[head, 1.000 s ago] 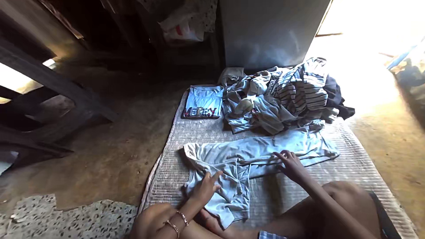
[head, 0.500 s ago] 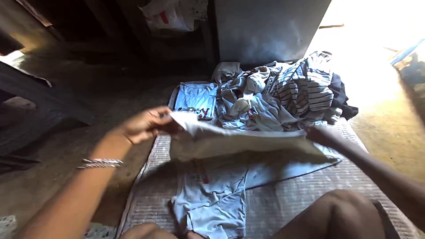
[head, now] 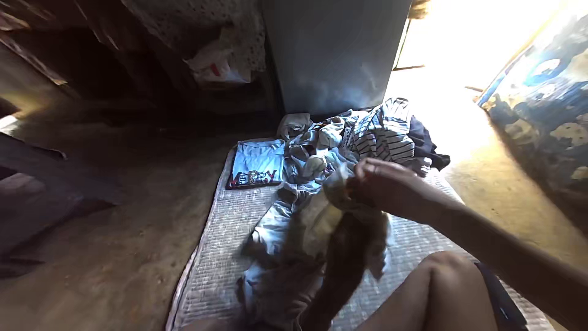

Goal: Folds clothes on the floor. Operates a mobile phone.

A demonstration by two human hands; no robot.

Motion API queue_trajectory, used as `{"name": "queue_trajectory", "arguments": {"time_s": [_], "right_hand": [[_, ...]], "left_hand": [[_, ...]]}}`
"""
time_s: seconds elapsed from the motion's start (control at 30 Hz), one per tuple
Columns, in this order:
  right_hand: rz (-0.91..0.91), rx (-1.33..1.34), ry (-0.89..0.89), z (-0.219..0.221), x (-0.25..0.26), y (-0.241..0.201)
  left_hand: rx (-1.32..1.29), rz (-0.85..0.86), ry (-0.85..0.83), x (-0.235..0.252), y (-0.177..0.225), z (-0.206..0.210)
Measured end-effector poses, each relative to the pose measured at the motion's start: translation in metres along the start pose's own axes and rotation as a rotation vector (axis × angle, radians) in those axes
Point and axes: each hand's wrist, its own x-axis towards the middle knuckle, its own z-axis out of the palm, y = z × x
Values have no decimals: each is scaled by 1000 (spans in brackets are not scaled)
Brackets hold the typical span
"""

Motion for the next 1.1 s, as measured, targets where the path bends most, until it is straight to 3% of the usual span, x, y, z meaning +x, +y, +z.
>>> {"name": "queue_trajectory", "arguments": {"time_s": [0.1, 0.17, 0.27, 0.33, 0.43, 0.53, 0.6, 0.67, 0.73, 0.8, 0.87, 0.93, 1.0, 1.07, 1.1], "right_hand": [[-42, -456, -338, 7, -25, -21], [-14, -401, -391, 20, -35, -24], [-46, -353, -412, 54, -45, -35], [-53, -321, -297, 73, -53, -51], [-88, -10, -22, 83, -56, -77], [-104, 395, 8, 87, -44, -111], [-125, 454, -30, 94, -37, -125], [-162, 398, -31, 95, -32, -133], [-240, 286, 51, 84, -30, -139], [-323, 169, 138, 61, -28, -148], [-419, 139, 217, 37, -24, -158], [-513, 179, 244, 18, -21, -167], [-595, 184, 252, 8, -17, -177], [-701, 12, 313, 1, -12, -185], [-767, -207, 387, -5, -10, -187]], "left_hand": [[-255, -92, 271, -5, 35, -16], [-306, -157, 369, -12, 67, -32], [-307, -258, 347, -24, 104, -52], [-263, -322, 420, -25, 123, -66], [139, -222, 505, -24, 132, -94], [407, 117, 316, -49, 153, -76], [429, 220, 220, -60, 163, -49], [573, 348, 257, -50, 160, -48], [705, 236, 127, -40, 169, -67], [833, -110, -129, -34, 188, -79], [896, -310, -256, -28, 180, -84], [788, -205, -198, -27, 144, -97], [489, -154, -17, -17, 108, -105], [208, -121, 217, -7, 88, -101], [102, -100, 309, -7, 89, -100]]}}
